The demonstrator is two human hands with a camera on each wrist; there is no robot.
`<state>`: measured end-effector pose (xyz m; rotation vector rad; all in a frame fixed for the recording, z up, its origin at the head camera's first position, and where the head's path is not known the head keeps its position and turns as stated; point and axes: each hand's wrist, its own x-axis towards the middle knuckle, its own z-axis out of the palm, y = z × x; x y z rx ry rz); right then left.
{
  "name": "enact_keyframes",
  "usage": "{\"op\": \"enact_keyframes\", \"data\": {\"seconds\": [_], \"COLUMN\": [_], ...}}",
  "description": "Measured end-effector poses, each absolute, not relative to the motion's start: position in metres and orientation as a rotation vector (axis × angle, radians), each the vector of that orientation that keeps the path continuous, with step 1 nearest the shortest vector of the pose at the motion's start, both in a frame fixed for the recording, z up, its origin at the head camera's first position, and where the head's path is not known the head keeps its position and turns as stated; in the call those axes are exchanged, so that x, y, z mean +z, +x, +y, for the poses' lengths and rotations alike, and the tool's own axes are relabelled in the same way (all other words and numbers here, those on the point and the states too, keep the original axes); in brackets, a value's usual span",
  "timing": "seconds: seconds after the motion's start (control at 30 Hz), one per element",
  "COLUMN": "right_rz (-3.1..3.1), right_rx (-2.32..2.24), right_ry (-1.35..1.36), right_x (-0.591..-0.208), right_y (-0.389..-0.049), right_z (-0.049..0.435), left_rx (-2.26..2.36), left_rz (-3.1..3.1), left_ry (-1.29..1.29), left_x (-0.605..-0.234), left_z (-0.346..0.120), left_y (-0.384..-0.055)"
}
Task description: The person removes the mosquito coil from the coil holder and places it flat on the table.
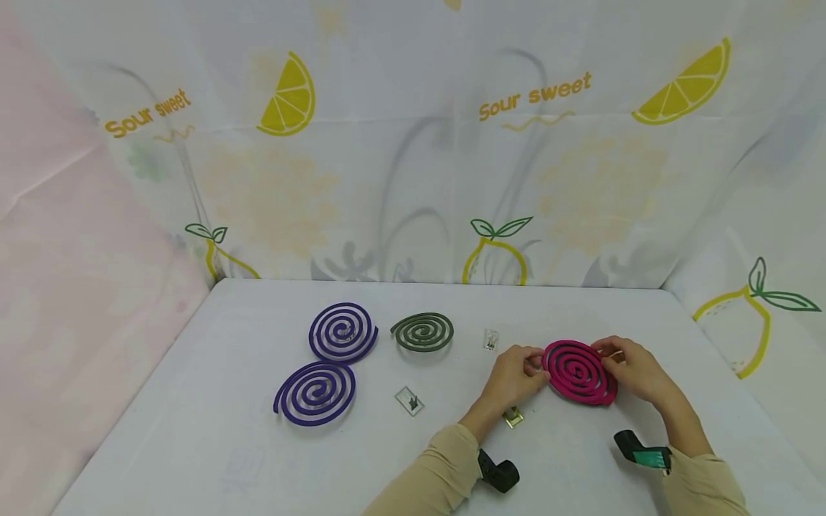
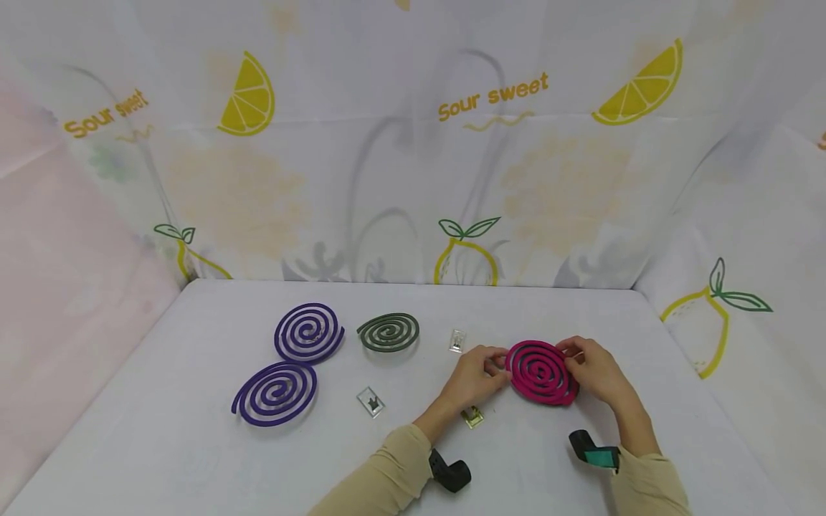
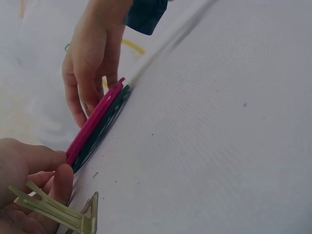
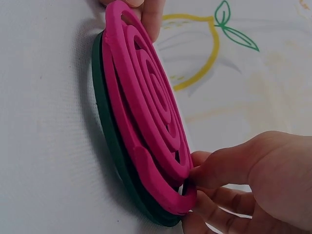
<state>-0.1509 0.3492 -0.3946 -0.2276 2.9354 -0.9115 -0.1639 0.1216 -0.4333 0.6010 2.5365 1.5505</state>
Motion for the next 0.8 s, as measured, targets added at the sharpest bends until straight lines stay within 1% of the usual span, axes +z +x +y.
{"op": "enact_keyframes", "data": {"seconds": [0.57,0.8], "right_rz": [2.956,2.938], "right_rx": [-0.900,-0.927], "right_ry": [-0.253,-0.254], "right_x": [-0.3979,-0.4006], "right_y": [-0.1540,-0.1532], "right_z": [0.3552,0.3517], "left_rx": [1.521,1.518], "left_rz": [2.566,2.551], "left_ry": [0.599,0.554], "left_x": [-0.4312,-0.4327], "left_z": [0.1253,0.1223], "left_y": [-0.1649,-0.1625]}}
